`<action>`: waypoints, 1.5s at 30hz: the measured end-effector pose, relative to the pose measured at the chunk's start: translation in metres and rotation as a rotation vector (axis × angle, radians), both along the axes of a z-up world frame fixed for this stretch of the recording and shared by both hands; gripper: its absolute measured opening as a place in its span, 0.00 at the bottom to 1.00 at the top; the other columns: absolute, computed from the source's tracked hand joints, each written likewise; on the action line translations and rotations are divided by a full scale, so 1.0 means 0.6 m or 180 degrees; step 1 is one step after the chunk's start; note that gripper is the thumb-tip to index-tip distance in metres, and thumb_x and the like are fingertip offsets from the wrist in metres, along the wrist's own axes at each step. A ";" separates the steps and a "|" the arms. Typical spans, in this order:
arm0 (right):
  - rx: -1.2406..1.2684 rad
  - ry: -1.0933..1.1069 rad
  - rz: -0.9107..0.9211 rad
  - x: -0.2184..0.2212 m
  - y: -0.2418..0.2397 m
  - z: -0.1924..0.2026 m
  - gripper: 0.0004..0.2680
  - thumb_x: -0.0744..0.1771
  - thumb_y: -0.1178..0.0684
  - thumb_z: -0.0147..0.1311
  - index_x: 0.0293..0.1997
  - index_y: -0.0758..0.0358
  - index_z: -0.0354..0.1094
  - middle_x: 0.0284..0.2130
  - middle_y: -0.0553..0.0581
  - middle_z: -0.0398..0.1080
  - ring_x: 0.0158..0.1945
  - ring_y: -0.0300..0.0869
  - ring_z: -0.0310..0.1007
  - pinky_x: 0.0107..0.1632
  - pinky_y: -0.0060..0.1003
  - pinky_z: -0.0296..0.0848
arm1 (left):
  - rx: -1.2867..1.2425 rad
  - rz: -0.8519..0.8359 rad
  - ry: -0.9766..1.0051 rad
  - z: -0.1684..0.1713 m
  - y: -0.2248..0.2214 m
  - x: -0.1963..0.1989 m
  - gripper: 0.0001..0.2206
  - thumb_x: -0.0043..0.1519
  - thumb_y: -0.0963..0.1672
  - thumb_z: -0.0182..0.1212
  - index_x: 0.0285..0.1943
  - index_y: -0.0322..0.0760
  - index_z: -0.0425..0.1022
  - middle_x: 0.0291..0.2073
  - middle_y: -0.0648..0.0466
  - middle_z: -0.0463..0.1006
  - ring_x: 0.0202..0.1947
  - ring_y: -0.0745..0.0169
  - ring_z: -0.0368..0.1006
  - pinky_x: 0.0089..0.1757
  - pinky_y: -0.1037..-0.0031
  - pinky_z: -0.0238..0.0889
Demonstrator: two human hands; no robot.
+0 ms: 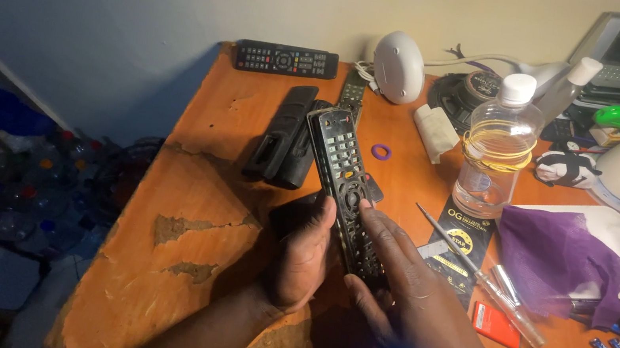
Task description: Reassembling multiple remote controls by fitting circuit boards and rubber pads into plastic casings.
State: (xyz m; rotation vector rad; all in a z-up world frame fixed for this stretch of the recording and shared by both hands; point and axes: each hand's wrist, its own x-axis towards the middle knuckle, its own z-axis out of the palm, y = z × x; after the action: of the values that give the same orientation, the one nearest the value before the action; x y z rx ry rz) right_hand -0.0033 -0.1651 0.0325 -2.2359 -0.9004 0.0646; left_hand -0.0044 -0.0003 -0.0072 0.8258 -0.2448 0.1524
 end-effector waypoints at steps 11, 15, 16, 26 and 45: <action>-0.0025 -0.0112 -0.0020 0.003 0.004 -0.012 0.27 0.67 0.42 0.54 0.76 0.49 0.49 0.71 0.54 0.60 0.64 0.51 0.71 0.55 0.45 0.74 | 0.1662 0.0546 0.0086 0.009 0.009 -0.007 0.22 0.70 0.50 0.46 0.66 0.31 0.68 0.63 0.46 0.72 0.67 0.59 0.65 0.66 0.69 0.56; -0.0480 0.0061 -0.0175 0.001 0.003 0.005 0.24 0.67 0.36 0.50 0.74 0.39 0.54 0.53 0.47 0.74 0.22 0.47 0.82 0.34 0.50 0.75 | 0.1024 0.0408 0.0469 -0.016 -0.005 -0.002 0.10 0.70 0.48 0.55 0.45 0.37 0.74 0.33 0.59 0.72 0.36 0.75 0.70 0.37 0.79 0.70; -0.0487 0.0081 -0.0186 0.007 -0.001 0.008 0.24 0.67 0.36 0.50 0.74 0.39 0.54 0.53 0.47 0.74 0.22 0.47 0.82 0.34 0.50 0.75 | 0.1019 0.0392 0.0486 -0.010 -0.004 -0.004 0.10 0.70 0.48 0.55 0.45 0.37 0.74 0.33 0.59 0.72 0.36 0.75 0.70 0.37 0.79 0.70; 0.0706 0.0874 -0.0789 0.040 -0.012 0.041 0.26 0.66 0.44 0.54 0.72 0.54 0.47 0.38 0.53 0.72 0.30 0.37 0.77 0.29 0.35 0.77 | 0.0764 -0.1204 0.0902 0.020 0.007 -0.031 0.22 0.69 0.51 0.51 0.63 0.30 0.66 0.34 0.40 0.78 0.30 0.54 0.76 0.33 0.68 0.72; 0.2479 0.2753 -0.1517 0.017 0.018 0.076 0.16 0.64 0.59 0.51 0.57 0.61 0.54 0.41 0.67 0.80 0.41 0.53 0.86 0.47 0.43 0.85 | 0.2894 -0.1195 0.0839 0.091 -0.030 -0.067 0.37 0.60 0.45 0.56 0.80 0.45 0.43 0.55 0.52 0.72 0.49 0.64 0.76 0.43 0.69 0.79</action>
State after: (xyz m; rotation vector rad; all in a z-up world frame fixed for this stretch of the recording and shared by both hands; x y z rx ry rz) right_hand 0.0066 -0.1541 0.0782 -1.3938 0.1012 0.3583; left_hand -0.0443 -0.0181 0.0474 1.6647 -0.2122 -0.4562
